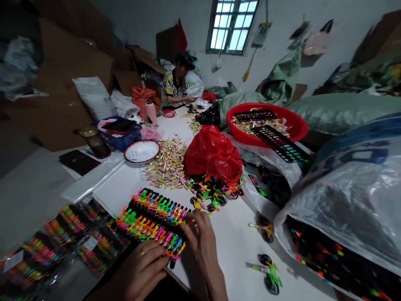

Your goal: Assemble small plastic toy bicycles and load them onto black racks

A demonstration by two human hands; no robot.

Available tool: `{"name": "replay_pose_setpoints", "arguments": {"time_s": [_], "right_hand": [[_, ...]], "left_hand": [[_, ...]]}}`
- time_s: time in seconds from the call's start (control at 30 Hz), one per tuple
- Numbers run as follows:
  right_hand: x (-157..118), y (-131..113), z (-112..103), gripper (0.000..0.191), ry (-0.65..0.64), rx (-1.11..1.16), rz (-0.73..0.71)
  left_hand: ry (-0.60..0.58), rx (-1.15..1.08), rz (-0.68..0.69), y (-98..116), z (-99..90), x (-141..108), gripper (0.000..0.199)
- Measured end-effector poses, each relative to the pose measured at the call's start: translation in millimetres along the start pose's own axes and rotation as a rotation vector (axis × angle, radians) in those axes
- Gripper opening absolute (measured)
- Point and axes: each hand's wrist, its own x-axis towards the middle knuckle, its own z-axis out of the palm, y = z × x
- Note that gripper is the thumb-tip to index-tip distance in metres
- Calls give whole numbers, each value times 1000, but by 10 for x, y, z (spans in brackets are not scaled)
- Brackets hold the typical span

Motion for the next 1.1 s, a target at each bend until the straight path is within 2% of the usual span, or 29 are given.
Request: {"name": "replay_pose_setpoints", "arguments": {"time_s": [0.07, 0.1, 0.17, 0.23, 0.33, 0.43, 0.53, 0.67, 0.73, 0.83, 0.9, 0.97, 1.03, 1.1], "right_hand": [[125, 26, 22, 27, 40, 22, 4], [192, 37, 50, 29, 22, 31, 14], [289, 49, 109, 32, -73, 50, 58], [286, 43, 134, 36, -170, 52, 120], [62, -15, 61, 39, -228, 20, 224], [-274, -138, -65, 39, -238, -1, 341], [-487, -276, -135, 37, -247, -134, 391], [-447, -419, -95, 33, -75, -422, 321], [-331, -502, -7, 32, -19, -460, 235], [-169, -610, 170, 27, -54, -474, 133], [-143, -604, 242, 26, -55, -420, 97], [-186, -483, 238, 30, 9, -301, 84], [-251, -258, 195, 40, 119, -184, 107], [-307, -26, 173, 55, 160, -116, 221]], "left_hand": [[42, 45, -87, -143, -102, -294, 16], [32, 58, -182, -228, -135, -448, 15], [12, 60, -391, -403, -165, -705, 12], [0, 18, -525, -560, -159, -832, 11], [-29, -66, -587, -767, -124, -758, 14], [-62, -125, -573, -1008, -67, -494, 18], [-167, -194, -562, -1252, 1, -192, 27], [-308, -208, -570, -1349, 17, 42, 38], [-319, -188, -583, -1295, 5, 1, 39], [-311, -175, -580, -1220, -33, -237, 39], [-321, -139, -558, -1272, -114, -410, 38], [-355, -54, -533, -1468, -277, -498, 36], [-385, 100, -577, -1805, -520, -468, 33], [-368, 284, -694, -2214, -786, -349, 29]]}}
